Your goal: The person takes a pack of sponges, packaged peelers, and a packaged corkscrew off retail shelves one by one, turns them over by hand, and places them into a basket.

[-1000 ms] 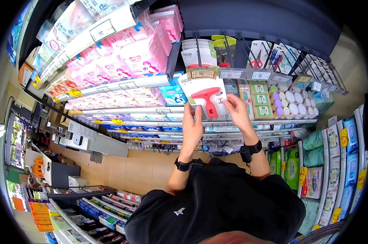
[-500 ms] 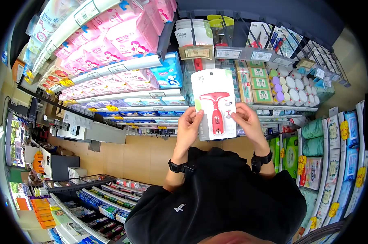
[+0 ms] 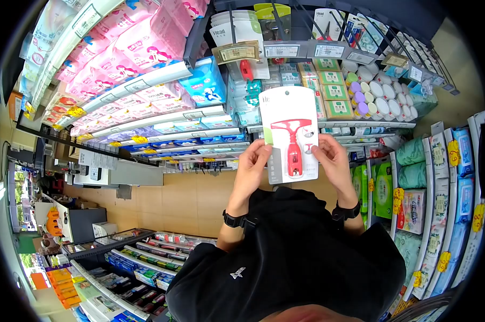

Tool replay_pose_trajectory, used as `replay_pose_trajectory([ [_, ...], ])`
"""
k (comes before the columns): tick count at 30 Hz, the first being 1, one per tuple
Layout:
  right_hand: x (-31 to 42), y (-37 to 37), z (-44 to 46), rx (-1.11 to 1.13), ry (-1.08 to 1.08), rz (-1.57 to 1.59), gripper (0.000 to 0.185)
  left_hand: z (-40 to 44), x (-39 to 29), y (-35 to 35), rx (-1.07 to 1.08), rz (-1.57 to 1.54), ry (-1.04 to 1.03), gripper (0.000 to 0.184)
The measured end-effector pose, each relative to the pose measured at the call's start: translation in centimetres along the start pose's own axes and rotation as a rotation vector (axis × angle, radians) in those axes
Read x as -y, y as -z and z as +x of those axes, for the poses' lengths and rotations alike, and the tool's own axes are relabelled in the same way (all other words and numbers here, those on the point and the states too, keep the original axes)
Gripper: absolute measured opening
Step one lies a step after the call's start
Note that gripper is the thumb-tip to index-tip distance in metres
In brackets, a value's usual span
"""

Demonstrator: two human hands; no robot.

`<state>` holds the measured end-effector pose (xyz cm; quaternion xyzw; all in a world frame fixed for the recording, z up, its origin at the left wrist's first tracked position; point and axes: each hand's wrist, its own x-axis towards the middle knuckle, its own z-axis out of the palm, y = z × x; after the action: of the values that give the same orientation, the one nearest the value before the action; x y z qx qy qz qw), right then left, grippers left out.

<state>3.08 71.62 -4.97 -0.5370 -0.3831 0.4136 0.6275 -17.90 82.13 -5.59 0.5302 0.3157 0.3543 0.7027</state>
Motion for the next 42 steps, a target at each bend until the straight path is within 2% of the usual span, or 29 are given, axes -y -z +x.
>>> replay_pose_trajectory([
  [5, -0.1, -0.4, -0.2, -0.054, 0.075, -0.098, 0.034, -1.1, -1.5, -1.2, 0.084, -0.042, -0.087, 0.020],
  [7, 0.2, -1.0, -0.3, -0.155, 0.161, -0.288, 0.042, -1.3, -1.6, -1.4, 0.065, -0.013, -0.087, 0.021],
  [10, 0.2, -1.9, -0.4, -0.194, 0.243, -0.319, 0.047, -1.3, -1.7, -2.0, 0.024, 0.044, -0.111, 0.022],
  [14, 0.0, -2.0, -0.6, -0.080, 0.295, -0.407, 0.045, -1.5, -2.1, -3.1, -0.034, 0.174, -0.170, 0.027],
  [16, 0.0, -2.7, -0.8, 0.021, 0.075, -0.044, 0.041, -1.7, -2.4, -3.4, -0.010, 0.240, -0.140, 0.028],
  [18, -0.1, -2.7, -0.9, 0.017, 0.064, -0.026, 0.040, -1.9, -3.1, -4.0, 0.022, 0.323, -0.134, 0.029],
  [22, -1.0, -2.0, -0.5, 0.053, 0.090, 0.101, 0.041, -1.8, -2.7, -3.9, 0.091, 0.258, -0.111, 0.031],
  [24, -1.2, -1.6, -0.6, 0.076, 0.071, 0.206, 0.042, -1.3, -2.1, -3.7, 0.040, 0.348, -0.208, 0.036],
  [27, -1.0, -1.5, -1.1, 0.100, 0.030, 0.350, 0.043, -0.9, -1.1, -3.7, -0.071, 0.390, -0.204, 0.038],
  [29, -0.7, -1.2, -1.4, 0.115, -0.065, 0.457, 0.043, -0.5, -0.3, -3.2, -0.058, 0.343, -0.167, 0.037],
  [31, -1.2, -1.1, -1.6, 0.097, -0.081, 0.481, 0.046, -0.2, 0.2, -2.7, 0.006, 0.198, -0.085, 0.036],
  [34, -1.3, -0.9, -1.7, 0.025, -0.123, 0.484, 0.045, -0.2, -0.1, -2.6, -0.003, 0.053, -0.093, 0.030],
  [36, -1.0, -0.7, -1.6, 0.007, -0.102, 0.369, 0.043, -0.2, -0.4, -2.6, -0.023, 0.021, -0.089, 0.028],
  [42, -0.8, 1.1, 0.0, -0.101, -0.093, 0.317, 0.035, -0.1, -0.4, -2.3, -0.086, -0.007, -0.074, 0.026],
])
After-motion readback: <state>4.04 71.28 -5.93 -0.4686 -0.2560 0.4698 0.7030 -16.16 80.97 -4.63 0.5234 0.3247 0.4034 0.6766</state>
